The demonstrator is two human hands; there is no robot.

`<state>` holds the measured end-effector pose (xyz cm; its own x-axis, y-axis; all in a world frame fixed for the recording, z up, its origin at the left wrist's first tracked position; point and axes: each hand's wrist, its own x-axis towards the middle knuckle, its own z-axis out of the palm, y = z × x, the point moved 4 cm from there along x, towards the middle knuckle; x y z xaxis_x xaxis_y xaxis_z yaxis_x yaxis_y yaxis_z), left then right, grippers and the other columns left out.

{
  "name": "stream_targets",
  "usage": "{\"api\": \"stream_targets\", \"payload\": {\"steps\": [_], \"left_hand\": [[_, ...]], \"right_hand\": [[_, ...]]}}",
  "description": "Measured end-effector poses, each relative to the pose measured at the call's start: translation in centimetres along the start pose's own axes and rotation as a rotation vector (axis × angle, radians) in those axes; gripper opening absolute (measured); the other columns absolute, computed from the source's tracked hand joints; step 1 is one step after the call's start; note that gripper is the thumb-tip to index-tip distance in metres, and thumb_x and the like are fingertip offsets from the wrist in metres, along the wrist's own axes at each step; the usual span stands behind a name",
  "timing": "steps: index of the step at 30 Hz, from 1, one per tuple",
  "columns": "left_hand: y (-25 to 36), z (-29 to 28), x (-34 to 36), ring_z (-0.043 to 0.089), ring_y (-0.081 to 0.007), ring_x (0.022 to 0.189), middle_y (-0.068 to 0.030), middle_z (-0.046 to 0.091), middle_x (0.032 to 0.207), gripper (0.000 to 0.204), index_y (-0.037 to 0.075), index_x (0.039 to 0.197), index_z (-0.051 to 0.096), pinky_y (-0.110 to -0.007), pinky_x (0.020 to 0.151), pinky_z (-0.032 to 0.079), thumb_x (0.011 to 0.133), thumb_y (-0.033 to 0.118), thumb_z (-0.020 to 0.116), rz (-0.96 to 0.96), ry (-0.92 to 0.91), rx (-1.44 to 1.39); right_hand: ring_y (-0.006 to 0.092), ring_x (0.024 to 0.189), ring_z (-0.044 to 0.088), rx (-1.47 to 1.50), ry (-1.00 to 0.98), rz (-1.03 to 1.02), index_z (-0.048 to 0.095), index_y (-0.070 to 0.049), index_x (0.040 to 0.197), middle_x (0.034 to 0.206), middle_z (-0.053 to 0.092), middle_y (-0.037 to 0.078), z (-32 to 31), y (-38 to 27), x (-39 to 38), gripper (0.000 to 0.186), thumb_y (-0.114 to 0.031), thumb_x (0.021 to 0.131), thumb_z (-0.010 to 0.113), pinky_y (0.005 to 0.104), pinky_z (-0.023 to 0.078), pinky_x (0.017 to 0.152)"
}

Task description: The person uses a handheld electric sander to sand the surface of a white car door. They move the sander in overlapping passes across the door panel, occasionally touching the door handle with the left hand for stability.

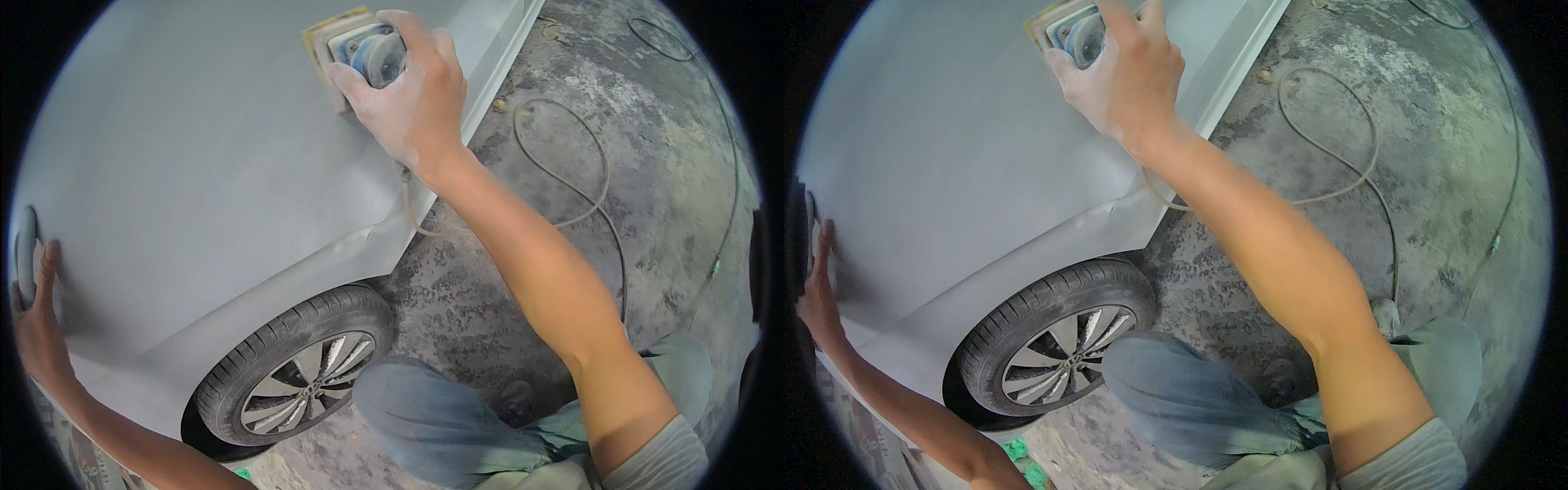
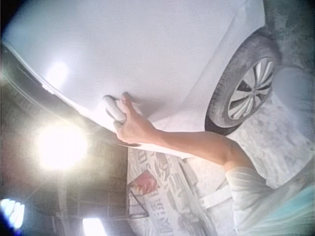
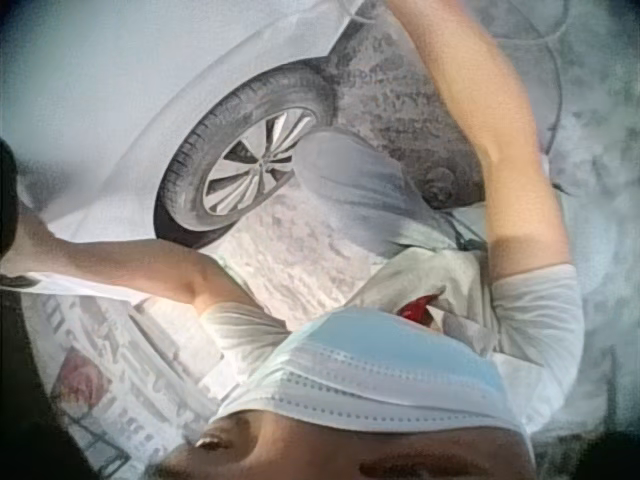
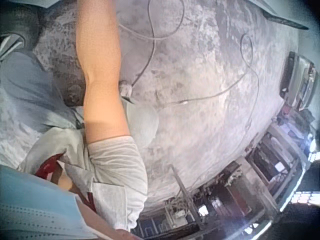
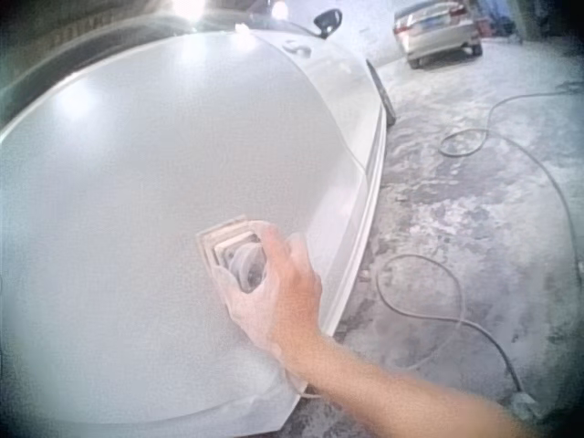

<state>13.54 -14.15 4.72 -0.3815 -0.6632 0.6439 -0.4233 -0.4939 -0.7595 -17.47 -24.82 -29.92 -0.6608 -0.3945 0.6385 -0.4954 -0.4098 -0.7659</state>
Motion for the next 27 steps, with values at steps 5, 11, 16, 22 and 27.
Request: {"api": "stream_targets", "payload": {"steps": [5,11,16,22,27], "left_hand": [[3.7,-6.6,-0.8,0.072,-0.0382,0.088,-0.0263,0.077,0.098,0.068,-0.011,0.11,0.076,-0.049,0.082,0.058,0.077,0.046,0.092,-0.376,-0.065,-0.624],[3.6,-6.6,-0.9,0.072,-0.038,0.093,-0.0265,0.076,0.102,0.069,-0.009,0.11,0.075,-0.05,0.084,0.057,0.076,0.05,0.09,-0.307,0.006,-0.679],[1.2,-1.6,-0.5,0.069,-0.0366,0.108,-0.0226,0.073,0.115,0.081,0.0,0.124,0.071,-0.053,0.095,0.054,0.075,0.064,0.082,-0.272,0.064,-0.515],[-0.7,3.3,0.3,0.065,-0.0349,0.126,-0.0178,0.071,0.131,0.097,0.011,0.141,0.065,-0.056,0.109,0.049,0.075,0.081,0.073,-0.227,0.14,-0.381],[-2.4,4.4,0.2,0.062,-0.0363,0.134,-0.0173,0.067,0.141,0.107,0.015,0.15,0.061,-0.058,0.113,0.047,0.073,0.089,0.069,-0.279,0.159,-0.276]], "right_hand": [[0.0298,0.079,0.065,0.17,-0.194,-0.055,0.065,-0.02,0.135,0.096,0.055,0.012,-1.1,-8.2,-6.6,0.074,-0.032,0.068,0.093,0.0426,0.054,0.056],[0.0337,0.08,0.067,0.058,-0.05,0.048,0.063,-0.019,0.13,0.096,0.054,0.014,-0.4,-4.6,-1.7,0.071,-0.032,0.067,0.094,0.0467,0.057,0.063],[0.0384,0.086,0.068,0.136,-0.116,0.141,0.063,-0.014,0.127,0.106,0.059,0.02,-0.4,-7.2,-4.5,0.066,-0.033,0.071,0.091,0.0478,0.058,0.073],[0.0405,0.092,0.067,0.174,-0.183,0.241,0.062,-0.013,0.13,0.106,0.058,0.021,-1.6,-9.4,-5.4,0.067,-0.032,0.072,0.09,0.0497,0.057,0.082],[0.0413,0.088,0.066,0.144,-0.057,0.424,0.057,-0.013,0.131,0.108,0.054,0.019,-1.5,-6.3,-2.2,0.068,-0.025,0.073,0.089,0.0522,0.056,0.078]]}}
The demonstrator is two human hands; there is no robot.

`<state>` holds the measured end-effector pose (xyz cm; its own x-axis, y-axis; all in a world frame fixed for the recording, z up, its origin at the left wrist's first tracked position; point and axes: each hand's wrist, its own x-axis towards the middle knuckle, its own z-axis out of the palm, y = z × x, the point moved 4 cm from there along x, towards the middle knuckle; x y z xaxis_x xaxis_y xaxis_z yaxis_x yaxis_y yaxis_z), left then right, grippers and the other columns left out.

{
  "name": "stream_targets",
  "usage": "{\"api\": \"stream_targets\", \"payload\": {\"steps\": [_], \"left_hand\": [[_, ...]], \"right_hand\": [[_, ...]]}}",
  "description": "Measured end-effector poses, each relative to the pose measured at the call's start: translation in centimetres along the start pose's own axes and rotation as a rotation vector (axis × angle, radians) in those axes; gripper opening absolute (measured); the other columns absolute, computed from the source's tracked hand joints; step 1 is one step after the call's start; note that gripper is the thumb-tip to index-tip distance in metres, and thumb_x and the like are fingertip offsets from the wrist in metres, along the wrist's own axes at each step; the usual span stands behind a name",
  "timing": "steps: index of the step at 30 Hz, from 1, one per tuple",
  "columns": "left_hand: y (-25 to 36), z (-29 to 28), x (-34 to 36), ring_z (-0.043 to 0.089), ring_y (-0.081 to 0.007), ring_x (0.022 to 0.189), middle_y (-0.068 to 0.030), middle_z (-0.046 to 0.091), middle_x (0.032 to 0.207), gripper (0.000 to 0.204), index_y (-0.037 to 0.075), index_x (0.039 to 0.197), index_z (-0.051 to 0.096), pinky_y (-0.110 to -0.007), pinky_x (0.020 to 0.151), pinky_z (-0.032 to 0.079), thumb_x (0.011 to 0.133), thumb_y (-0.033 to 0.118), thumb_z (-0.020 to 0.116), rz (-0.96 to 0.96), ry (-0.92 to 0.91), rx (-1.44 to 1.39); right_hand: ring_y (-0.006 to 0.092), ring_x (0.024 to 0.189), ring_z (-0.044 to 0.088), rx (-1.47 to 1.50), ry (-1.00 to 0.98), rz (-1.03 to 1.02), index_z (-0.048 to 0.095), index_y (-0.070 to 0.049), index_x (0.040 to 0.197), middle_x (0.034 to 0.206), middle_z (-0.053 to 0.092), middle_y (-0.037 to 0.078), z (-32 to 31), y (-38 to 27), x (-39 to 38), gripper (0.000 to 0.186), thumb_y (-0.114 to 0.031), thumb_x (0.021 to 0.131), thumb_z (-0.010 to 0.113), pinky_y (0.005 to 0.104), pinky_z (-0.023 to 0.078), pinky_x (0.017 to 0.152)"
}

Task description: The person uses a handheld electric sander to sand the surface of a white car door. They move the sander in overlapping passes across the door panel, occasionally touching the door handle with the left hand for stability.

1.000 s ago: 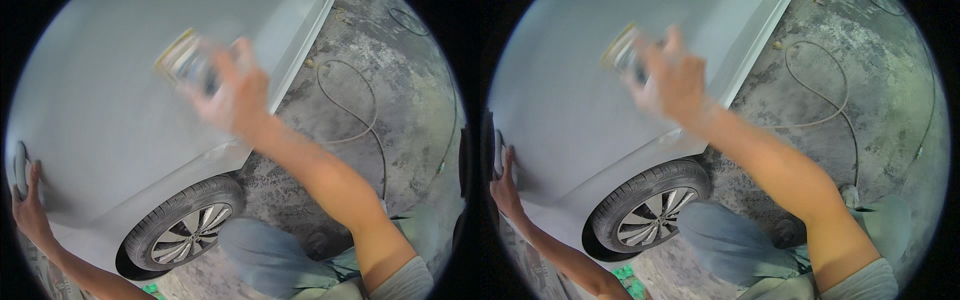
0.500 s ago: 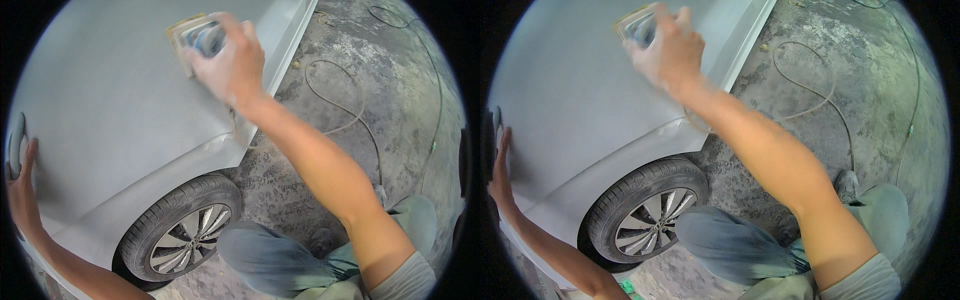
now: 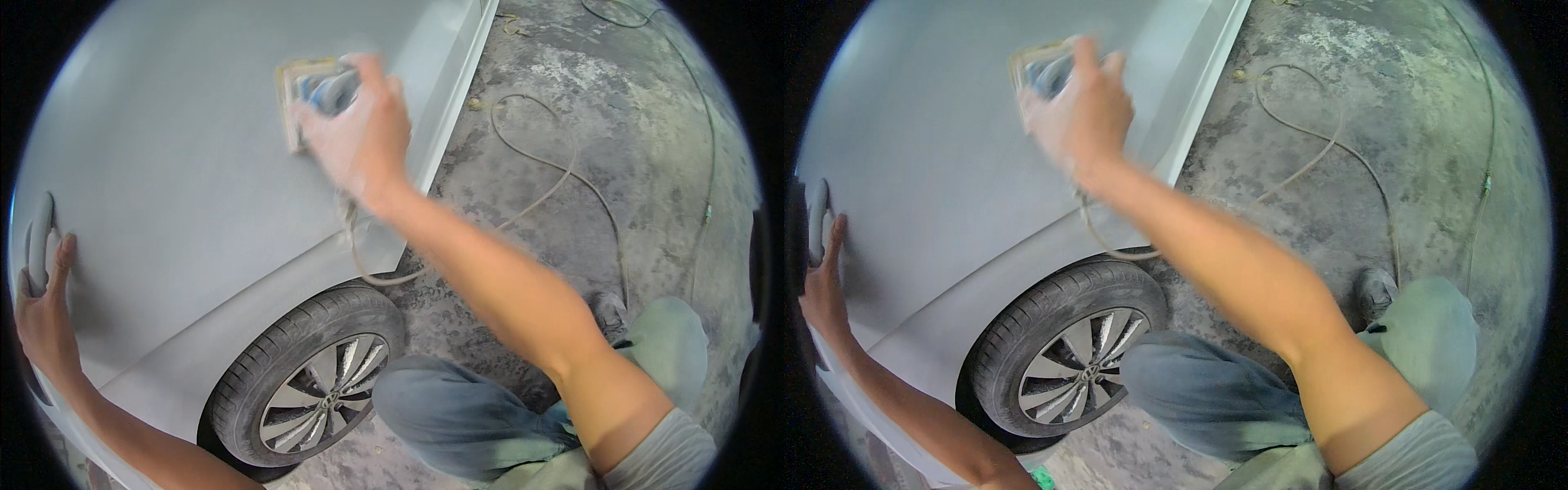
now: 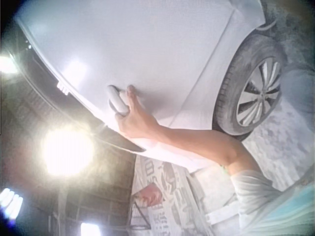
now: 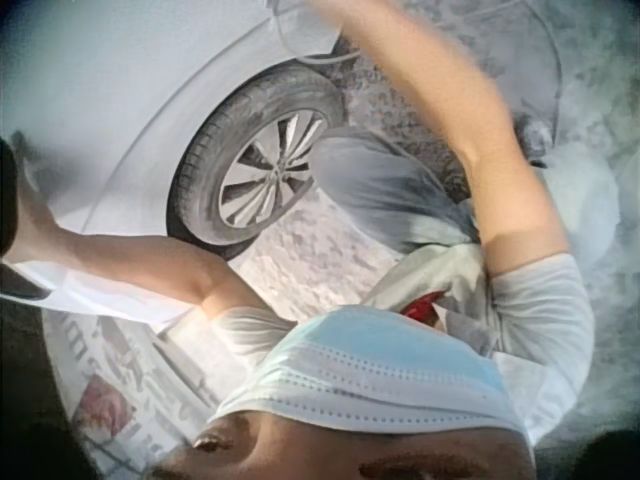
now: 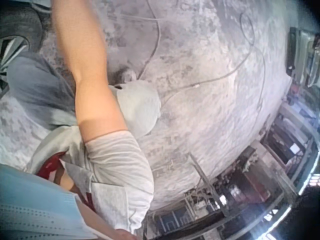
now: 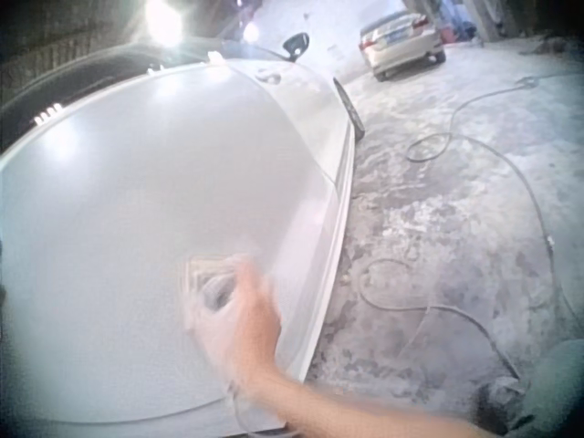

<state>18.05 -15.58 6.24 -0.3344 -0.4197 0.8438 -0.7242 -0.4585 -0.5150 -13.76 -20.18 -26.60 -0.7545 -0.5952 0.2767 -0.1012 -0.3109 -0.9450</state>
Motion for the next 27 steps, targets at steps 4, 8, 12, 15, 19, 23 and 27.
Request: {"api": "stream_targets", "payload": {"steps": [4,8,12,15,19,23,27], "left_hand": [[1.1,0.3,0.0,0.065,-0.0301,0.131,-0.014,0.059,0.153,0.076,0.028,0.15,0.061,-0.048,0.112,0.051,0.092,0.077,0.059,0.388,-0.093,0.468],[0.9,-0.8,0.1,0.067,-0.0358,0.126,-0.018,0.067,0.141,0.1,0.012,0.147,0.063,-0.051,0.111,0.051,0.081,0.086,0.064,0.1,-0.067,0.163],[1.3,-2.6,-0.1,0.067,-0.0395,0.125,-0.0228,0.071,0.132,0.114,0.001,0.143,0.064,-0.052,0.111,0.05,0.069,0.088,0.073,-0.016,-0.139,-0.007],[1.9,-3.7,0.0,0.068,-0.0381,0.123,-0.0247,0.071,0.131,0.118,-0.003,0.143,0.063,-0.05,0.109,0.051,0.067,0.086,0.077,-0.045,-0.186,-0.038],[2.8,-4.6,-0.1,0.072,-0.0348,0.115,-0.0259,0.072,0.124,0.117,-0.008,0.142,0.061,-0.046,0.101,0.056,0.068,0.081,0.08,-0.044,-0.186,-0.074],[3.5,-5.3,-0.2,0.074,-0.0322,0.11,-0.0256,0.074,0.119,0.113,-0.011,0.141,0.061,-0.044,0.097,0.058,0.07,0.075,0.083,-0.05,-0.216,-0.183],[3.9,-5.9,-0.3,0.072,-0.0309,0.114,-0.0243,0.073,0.125,0.105,-0.012,0.142,0.059,-0.043,0.099,0.056,0.077,0.066,0.085,-0.095,-0.281,-0.131]], "right_hand": [[0.0431,0.086,0.068,0.153,-0.217,-0.053,0.053,-0.011,0.127,0.115,0.052,0.02,1.4,-2.8,-8.1,0.06,-0.018,0.077,0.086,0.0535,0.056,0.071],[0.039,0.088,0.067,0.16,-0.154,-0.073,0.056,-0.019,0.137,0.112,0.052,0.017,1.7,-2.4,-7.6,0.069,-0.016,0.075,0.087,0.0491,0.057,0.075],[0.039,0.094,0.067,0.105,-0.086,0.061,0.061,-0.017,0.131,0.113,0.055,0.018,0.9,0.2,-2.5,0.063,-0.02,0.075,0.089,0.0494,0.058,0.081],[0.0396,0.1,0.067,0.034,-0.021,0.085,0.062,-0.015,0.13,0.114,0.059,0.019,0.4,2.6,1.5,0.062,-0.026,0.075,0.09,0.0494,0.057,0.089],[0.0404,0.108,0.065,-0.096,0.067,0.041,0.063,-0.013,0.13,0.112,0.062,0.019,-0.3,6.7,7.9,0.063,-0.034,0.077,0.09,0.0465,0.056,0.092],[0.0411,0.096,0.067,-0.036,0.068,0.045,0.062,-0.008,0.127,0.107,0.061,0.022,-1.1,9.3,11.8,0.056,-0.028,0.081,0.086,0.0488,0.057,0.08],[0.0385,0.096,0.065,-0.006,0.013,0.022,0.062,-0.012,0.126,0.111,0.057,0.017,-0.3,7.0,4.5,0.062,-0.034,0.076,0.091,0.0491,0.057,0.083]]}}
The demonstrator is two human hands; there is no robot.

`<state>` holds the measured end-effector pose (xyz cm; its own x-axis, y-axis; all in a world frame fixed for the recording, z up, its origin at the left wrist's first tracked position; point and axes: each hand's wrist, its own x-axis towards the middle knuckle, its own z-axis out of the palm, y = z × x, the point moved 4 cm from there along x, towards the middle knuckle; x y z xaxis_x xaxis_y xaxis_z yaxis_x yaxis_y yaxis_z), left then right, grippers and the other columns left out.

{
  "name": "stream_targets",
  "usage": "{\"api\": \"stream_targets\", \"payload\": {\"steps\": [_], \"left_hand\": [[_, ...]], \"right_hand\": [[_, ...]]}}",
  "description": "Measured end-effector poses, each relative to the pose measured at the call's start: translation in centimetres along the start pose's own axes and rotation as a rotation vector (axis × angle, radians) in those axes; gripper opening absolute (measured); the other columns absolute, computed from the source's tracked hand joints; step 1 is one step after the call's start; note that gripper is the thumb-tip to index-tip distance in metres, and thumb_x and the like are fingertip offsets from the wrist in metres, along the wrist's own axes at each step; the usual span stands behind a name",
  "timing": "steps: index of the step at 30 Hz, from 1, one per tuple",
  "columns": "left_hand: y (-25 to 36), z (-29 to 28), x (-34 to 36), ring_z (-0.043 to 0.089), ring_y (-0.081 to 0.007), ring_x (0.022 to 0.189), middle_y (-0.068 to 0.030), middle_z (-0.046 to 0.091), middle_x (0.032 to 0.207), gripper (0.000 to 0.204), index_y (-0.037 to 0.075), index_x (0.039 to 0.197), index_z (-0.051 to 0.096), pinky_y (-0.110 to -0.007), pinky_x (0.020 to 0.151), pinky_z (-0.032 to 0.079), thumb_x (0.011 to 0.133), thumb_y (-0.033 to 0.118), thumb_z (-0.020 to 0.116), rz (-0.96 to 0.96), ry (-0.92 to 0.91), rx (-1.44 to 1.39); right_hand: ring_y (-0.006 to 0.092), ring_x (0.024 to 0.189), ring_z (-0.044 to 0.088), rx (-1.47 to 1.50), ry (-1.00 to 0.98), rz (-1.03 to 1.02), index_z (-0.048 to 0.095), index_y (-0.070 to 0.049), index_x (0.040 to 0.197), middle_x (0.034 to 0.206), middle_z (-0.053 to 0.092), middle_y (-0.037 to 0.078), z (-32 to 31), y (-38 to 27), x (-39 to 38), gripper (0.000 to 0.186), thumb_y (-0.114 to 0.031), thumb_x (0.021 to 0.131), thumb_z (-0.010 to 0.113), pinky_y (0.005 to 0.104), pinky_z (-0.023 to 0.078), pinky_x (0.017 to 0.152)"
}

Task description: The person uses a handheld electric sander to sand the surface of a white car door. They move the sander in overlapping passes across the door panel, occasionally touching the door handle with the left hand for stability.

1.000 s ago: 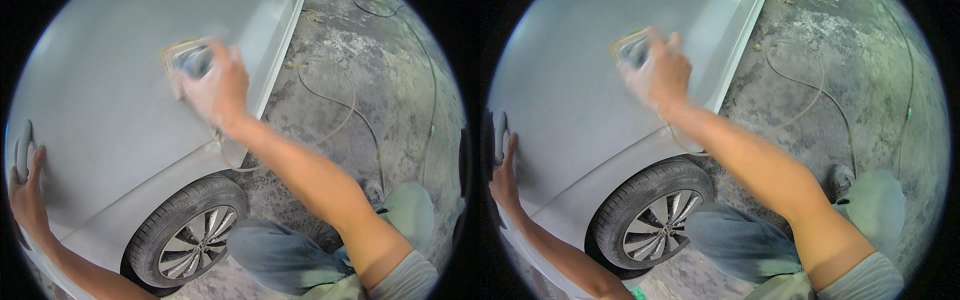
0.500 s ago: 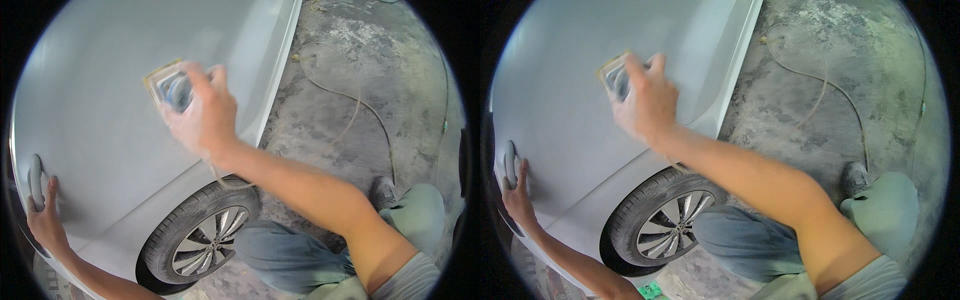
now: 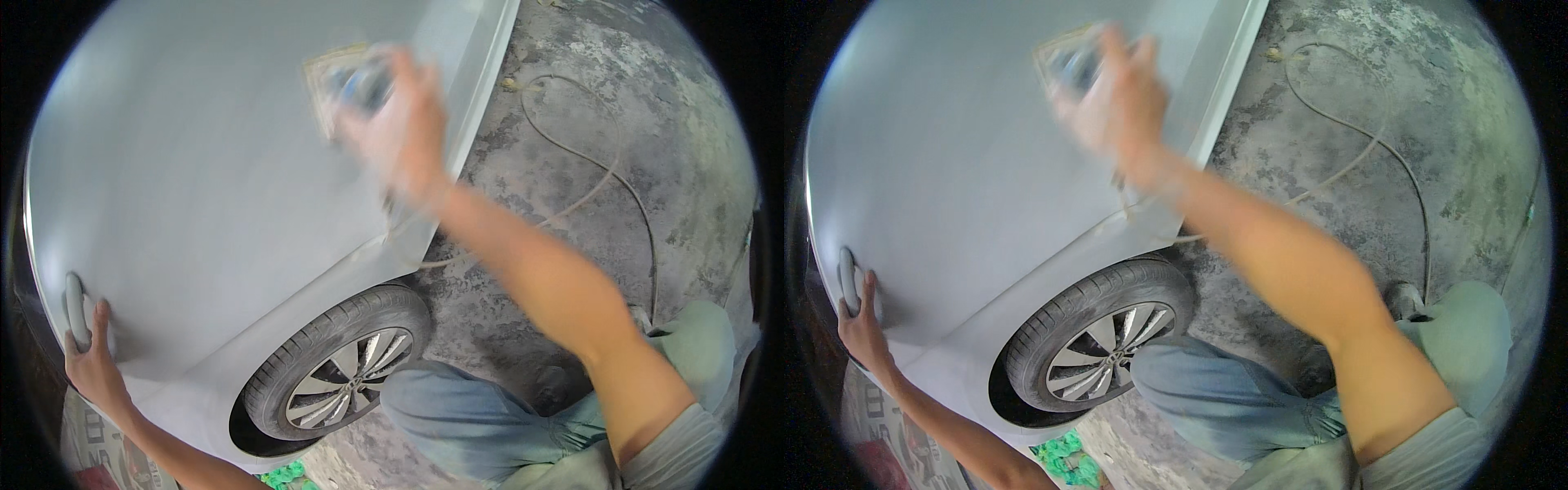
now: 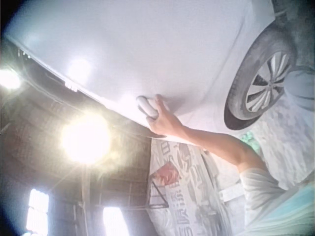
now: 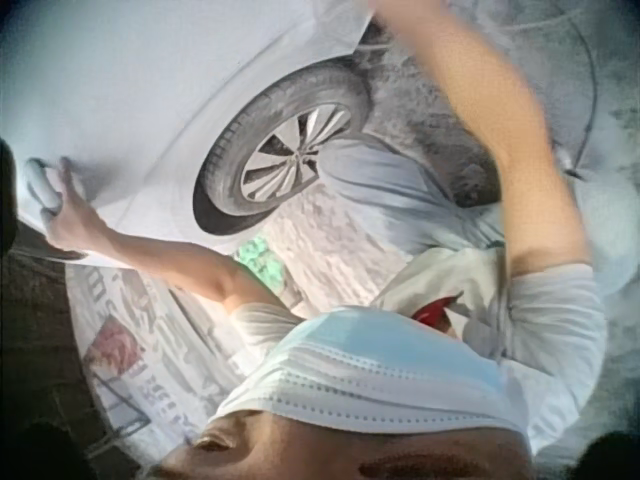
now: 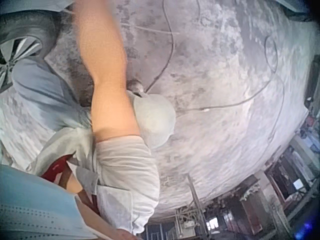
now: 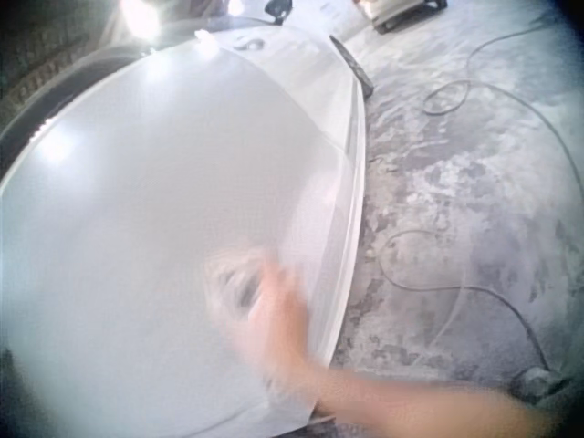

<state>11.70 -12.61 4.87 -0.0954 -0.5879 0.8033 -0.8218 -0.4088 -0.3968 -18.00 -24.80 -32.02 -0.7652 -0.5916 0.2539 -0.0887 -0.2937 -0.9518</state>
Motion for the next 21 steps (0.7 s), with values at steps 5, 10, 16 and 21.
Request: {"api": "stream_targets", "payload": {"steps": [5,10,16,21], "left_hand": [[0.7,-0.3,0.0,0.072,-0.0324,0.114,-0.0259,0.071,0.126,0.11,-0.016,0.144,0.055,-0.043,0.096,0.058,0.076,0.066,0.086,-0.045,-0.074,-0.08],[0.5,-0.4,0.1,0.072,-0.0309,0.113,-0.0258,0.071,0.126,0.116,-0.016,0.144,0.054,-0.04,0.094,0.058,0.072,0.067,0.089,-0.109,-0.061,-0.059],[-1.2,0.4,0.9,0.072,-0.0303,0.113,-0.0246,0.072,0.126,0.115,-0.014,0.144,0.055,-0.04,0.094,0.058,0.071,0.068,0.089,-0.073,0.009,-0.024],[-4.6,2.0,2.0,0.069,-0.0312,0.122,-0.0218,0.067,0.138,0.109,-0.006,0.147,0.057,-0.043,0.102,0.057,0.074,0.069,0.086,0.057,0.003,0.208]], "right_hand": [[0.0351,0.082,0.067,0.24,-0.213,-0.15,0.06,-0.017,0.13,0.11,0.052,0.017,0.3,-2.6,-8.7,0.065,-0.02,0.071,0.09,0.0465,0.056,0.064],[0.0322,0.087,0.065,0.079,-0.011,-0.099,0.064,-0.017,0.13,0.104,0.056,0.014,0.2,0.2,-0.5,0.064,-0.023,0.072,0.091,0.0438,0.056,0.072],[0.0361,0.085,0.066,0.093,-0.138,-0.182,0.063,-0.018,0.126,0.106,0.055,0.017,-0.5,-0.3,-3.7,0.059,-0.025,0.073,0.089,0.0478,0.057,0.067],[0.0349,0.084,0.067,0.143,-0.317,-0.32,0.063,-0.02,0.127,0.106,0.054,0.017,-0.5,-1.1,-9.2,0.06,-0.026,0.073,0.089,0.0465,0.058,0.065]]}}
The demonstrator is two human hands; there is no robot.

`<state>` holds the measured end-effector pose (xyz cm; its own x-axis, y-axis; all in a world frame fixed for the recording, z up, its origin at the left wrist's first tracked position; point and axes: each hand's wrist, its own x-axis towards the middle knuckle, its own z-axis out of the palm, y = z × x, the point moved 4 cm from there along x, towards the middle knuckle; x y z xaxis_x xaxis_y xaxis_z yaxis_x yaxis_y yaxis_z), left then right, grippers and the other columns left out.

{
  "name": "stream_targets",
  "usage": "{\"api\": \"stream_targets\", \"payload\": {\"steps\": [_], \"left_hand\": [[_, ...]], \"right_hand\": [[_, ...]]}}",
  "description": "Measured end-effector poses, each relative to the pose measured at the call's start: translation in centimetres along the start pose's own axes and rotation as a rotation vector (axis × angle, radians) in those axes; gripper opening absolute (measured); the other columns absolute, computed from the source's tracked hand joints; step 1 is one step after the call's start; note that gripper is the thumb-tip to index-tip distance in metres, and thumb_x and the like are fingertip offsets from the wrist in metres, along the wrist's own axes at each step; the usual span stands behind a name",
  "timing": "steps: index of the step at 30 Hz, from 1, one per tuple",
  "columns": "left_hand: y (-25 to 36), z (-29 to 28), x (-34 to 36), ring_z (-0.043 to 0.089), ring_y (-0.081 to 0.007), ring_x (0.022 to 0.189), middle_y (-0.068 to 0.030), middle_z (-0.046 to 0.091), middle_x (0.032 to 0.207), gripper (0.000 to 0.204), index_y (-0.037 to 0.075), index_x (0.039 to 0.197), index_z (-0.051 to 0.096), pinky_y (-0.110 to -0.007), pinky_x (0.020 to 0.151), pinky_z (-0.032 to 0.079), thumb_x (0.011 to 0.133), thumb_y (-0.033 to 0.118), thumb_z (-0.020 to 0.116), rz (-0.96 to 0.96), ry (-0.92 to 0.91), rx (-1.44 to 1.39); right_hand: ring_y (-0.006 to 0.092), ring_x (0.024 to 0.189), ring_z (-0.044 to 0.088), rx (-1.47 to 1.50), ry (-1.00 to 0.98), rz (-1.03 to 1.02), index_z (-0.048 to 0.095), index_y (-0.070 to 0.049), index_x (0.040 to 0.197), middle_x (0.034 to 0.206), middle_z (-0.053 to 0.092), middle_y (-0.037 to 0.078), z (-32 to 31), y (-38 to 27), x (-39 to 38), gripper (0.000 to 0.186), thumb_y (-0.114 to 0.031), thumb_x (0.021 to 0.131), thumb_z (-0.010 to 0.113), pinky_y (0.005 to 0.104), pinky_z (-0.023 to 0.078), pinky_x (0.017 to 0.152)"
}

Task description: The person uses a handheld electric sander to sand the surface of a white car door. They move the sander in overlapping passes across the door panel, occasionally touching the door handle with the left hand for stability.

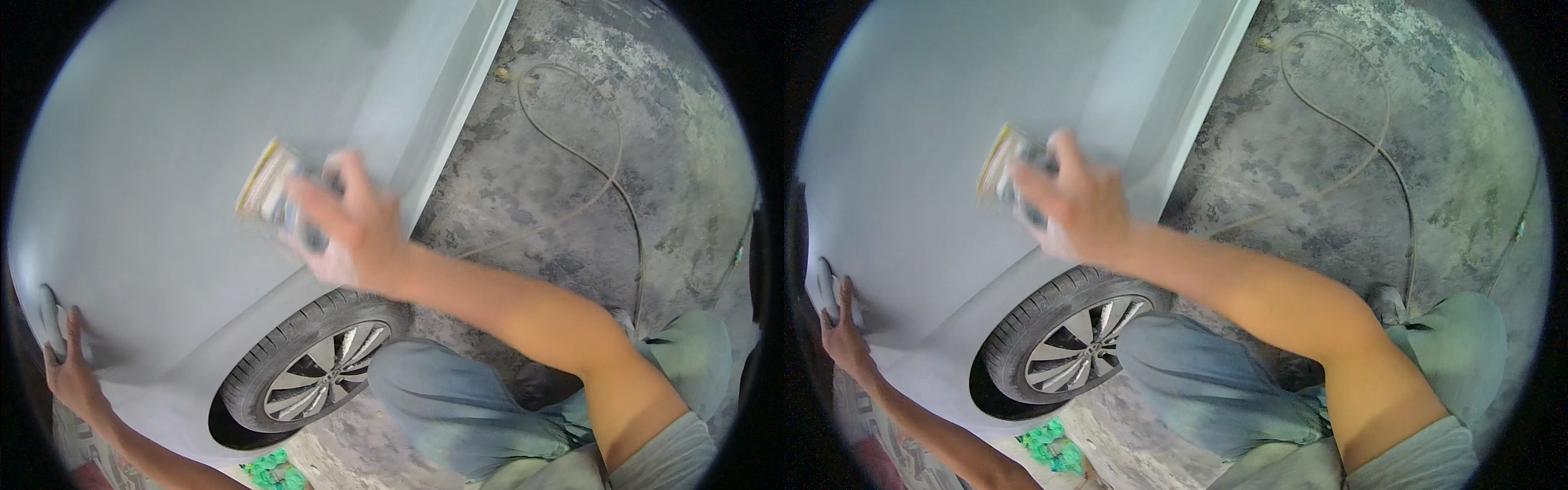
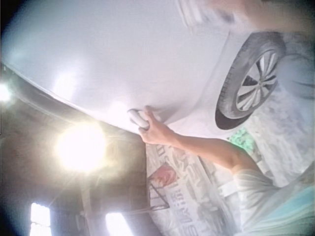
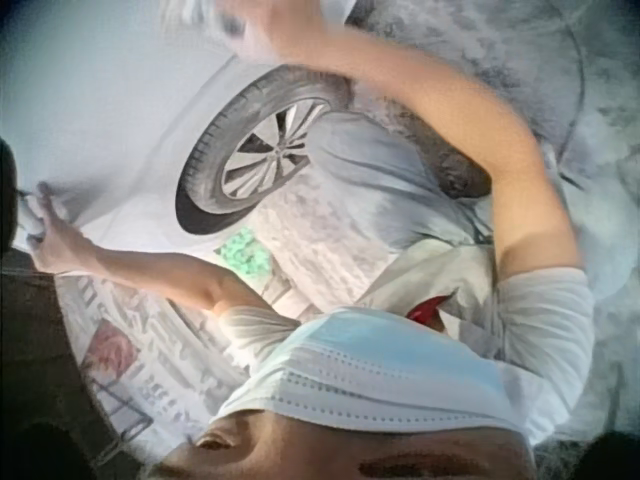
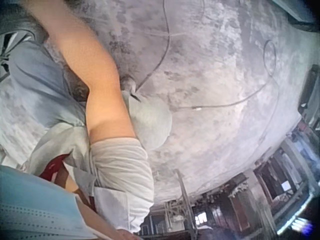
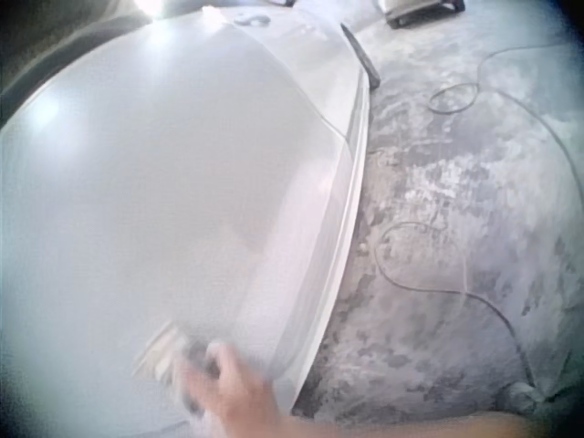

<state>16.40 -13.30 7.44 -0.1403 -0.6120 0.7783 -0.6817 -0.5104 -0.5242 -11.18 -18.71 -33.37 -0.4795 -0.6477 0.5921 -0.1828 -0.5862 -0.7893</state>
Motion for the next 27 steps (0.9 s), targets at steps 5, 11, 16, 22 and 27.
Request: {"api": "stream_targets", "payload": {"steps": [5,11,16,22,27], "left_hand": [[-1.6,1.9,0.8,0.06,-0.028,0.136,-0.0045,0.064,0.147,0.056,0.029,0.149,0.061,-0.044,0.111,0.053,0.099,0.051,0.066,0.408,0.081,0.361],[-2.5,2.4,0.7,0.057,-0.0254,0.141,-0.0011,0.064,0.148,0.041,0.037,0.146,0.063,-0.044,0.117,0.048,0.107,0.046,0.053,0.452,0.056,0.592],[-3.2,2.9,1.5,0.06,-0.0286,0.137,-0.0072,0.066,0.145,0.072,0.024,0.145,0.066,-0.05,0.117,0.047,0.089,0.069,0.068,0.55,0.033,0.275],[-3.6,3.0,1.2,0.062,-0.0325,0.134,-0.0096,0.067,0.144,0.084,0.018,0.143,0.068,-0.054,0.116,0.047,0.083,0.077,0.071,0.194,0.108,-0.032],[-3.2,3.2,1.2,0.061,-0.0301,0.136,-0.0088,0.064,0.147,0.071,0.022,0.145,0.065,-0.051,0.119,0.044,0.091,0.068,0.064,0.127,0.137,0.073]], "right_hand": [[0.0303,0.081,0.066,-0.232,0.299,0.014,0.065,-0.019,0.131,0.105,0.055,0.016,-2.7,5.9,6.8,0.062,-0.024,0.073,0.089,0.0411,0.058,0.061],[0.0309,0.08,0.066,-0.073,0.061,-0.064,0.065,-0.019,0.132,0.105,0.055,0.016,0.0,-1.1,1.8,0.061,-0.022,0.075,0.087,0.0415,0.058,0.061],[0.0316,0.08,0.066,-0.118,0.129,-0.126,0.065,-0.018,0.131,0.105,0.055,0.016,-0.3,0.3,3.1,0.063,-0.026,0.073,0.089,0.0418,0.057,0.059],[0.0287,0.082,0.066,-0.302,0.368,-0.084,0.066,-0.019,0.13,0.103,0.055,0.014,-3.2,4.8,7.4,0.065,-0.029,0.071,0.092,0.0406,0.054,0.053],[0.0281,0.073,0.065,-0.08,-0.001,-0.219,0.067,-0.019,0.124,0.097,0.053,0.013,-0.2,-1.1,0.9,0.057,-0.028,0.072,0.089,0.0421,0.055,0.052]]}}
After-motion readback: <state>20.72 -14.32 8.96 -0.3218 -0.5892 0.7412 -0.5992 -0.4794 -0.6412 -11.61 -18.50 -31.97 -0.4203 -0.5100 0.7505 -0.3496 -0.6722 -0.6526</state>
